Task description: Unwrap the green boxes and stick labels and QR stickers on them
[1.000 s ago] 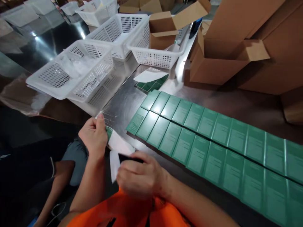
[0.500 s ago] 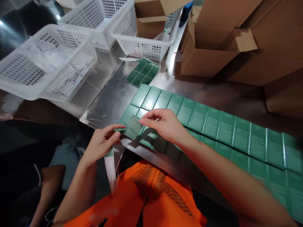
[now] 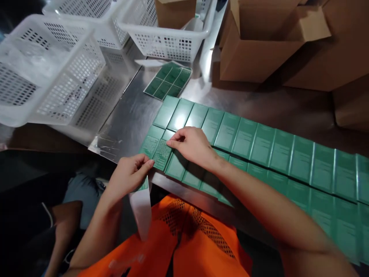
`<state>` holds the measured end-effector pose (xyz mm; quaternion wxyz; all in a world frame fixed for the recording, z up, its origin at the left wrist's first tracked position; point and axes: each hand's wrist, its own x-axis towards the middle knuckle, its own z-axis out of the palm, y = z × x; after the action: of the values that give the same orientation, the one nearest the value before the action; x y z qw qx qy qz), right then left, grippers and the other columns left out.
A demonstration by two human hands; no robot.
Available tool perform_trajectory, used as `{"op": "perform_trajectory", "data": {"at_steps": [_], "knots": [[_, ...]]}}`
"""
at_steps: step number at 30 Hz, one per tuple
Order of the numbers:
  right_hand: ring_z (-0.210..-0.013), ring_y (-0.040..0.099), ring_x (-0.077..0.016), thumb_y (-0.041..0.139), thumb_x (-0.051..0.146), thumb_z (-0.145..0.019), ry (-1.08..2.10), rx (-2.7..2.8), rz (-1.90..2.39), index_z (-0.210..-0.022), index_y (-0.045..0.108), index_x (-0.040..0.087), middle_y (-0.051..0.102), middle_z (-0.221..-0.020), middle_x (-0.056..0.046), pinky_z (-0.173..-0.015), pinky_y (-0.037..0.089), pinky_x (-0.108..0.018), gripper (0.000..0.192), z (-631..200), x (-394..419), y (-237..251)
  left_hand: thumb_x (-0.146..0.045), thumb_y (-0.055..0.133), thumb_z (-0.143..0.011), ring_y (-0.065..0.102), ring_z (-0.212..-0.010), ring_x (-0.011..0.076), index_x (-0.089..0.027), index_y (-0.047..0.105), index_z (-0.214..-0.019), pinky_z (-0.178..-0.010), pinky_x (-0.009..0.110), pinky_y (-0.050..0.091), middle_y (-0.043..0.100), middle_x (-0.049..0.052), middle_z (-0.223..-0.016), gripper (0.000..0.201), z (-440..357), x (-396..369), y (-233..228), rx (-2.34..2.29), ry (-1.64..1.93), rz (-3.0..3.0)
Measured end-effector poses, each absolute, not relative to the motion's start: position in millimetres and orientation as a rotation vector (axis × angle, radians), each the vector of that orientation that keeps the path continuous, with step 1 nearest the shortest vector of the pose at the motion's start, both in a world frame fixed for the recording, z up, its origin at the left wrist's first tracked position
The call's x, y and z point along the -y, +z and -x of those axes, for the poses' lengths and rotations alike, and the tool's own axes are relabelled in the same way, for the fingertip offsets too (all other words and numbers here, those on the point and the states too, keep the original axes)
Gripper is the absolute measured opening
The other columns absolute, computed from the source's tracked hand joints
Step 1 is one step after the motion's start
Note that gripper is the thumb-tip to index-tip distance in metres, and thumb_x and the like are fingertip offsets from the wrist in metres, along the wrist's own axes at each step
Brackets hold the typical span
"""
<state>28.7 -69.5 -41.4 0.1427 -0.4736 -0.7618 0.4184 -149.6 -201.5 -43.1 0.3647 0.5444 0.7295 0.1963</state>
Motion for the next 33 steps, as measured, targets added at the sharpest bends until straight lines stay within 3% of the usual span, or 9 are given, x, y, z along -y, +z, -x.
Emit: {"op": "perform_trajectory", "data": {"at_steps": [22, 28, 33], "knots": [[-0.066, 0.059, -0.0148, 0.077, 0.028, -0.080, 1.036, 2.294, 1.428, -0.073, 0.075, 0.022, 0.069, -0.078, 0.000, -0.060, 0.038, -0.027, 0.009, -27, 72, -49, -0.038, 0.051, -0.089, 0.045, -0.050, 0.0123, -0.020, 0.052, -0.064, -0.056, 0.024, 0.028, 0.052, -0.003, -0.052, 0.031, 144, 190, -37, -1.943, 0.305, -1.394], [-0.066, 0.057, -0.0156, 0.077, 0.027, -0.078, 0.972, 2.312, 1.435, -0.071, 0.070, 0.022, 0.065, -0.077, 0.000, -0.061, 0.037, -0.028, 0.011, -25, 75, -51, -0.038, 0.050, -0.091, 0.052, -0.057, 0.0161, -0.021, 0.053, -0.066, -0.058, 0.027, 0.026, 0.057, 0.000, -0.058, 0.030, 140, 188, -31, -2.023, 0.111, -1.456], [-0.064, 0.052, -0.0149, 0.090, 0.034, -0.059, 0.880, 2.166, 1.501, -0.085, 0.053, 0.021, 0.061, -0.082, 0.002, -0.060, 0.035, -0.028, 0.047, -25, 71, -58, -0.050, 0.050, -0.091, 0.053, -0.059, 0.0189, -0.021, 0.049, -0.062, -0.057, 0.027, 0.023, 0.057, 0.002, -0.057, 0.041, 145, 194, -29, -2.107, -0.037, -1.473]]}}
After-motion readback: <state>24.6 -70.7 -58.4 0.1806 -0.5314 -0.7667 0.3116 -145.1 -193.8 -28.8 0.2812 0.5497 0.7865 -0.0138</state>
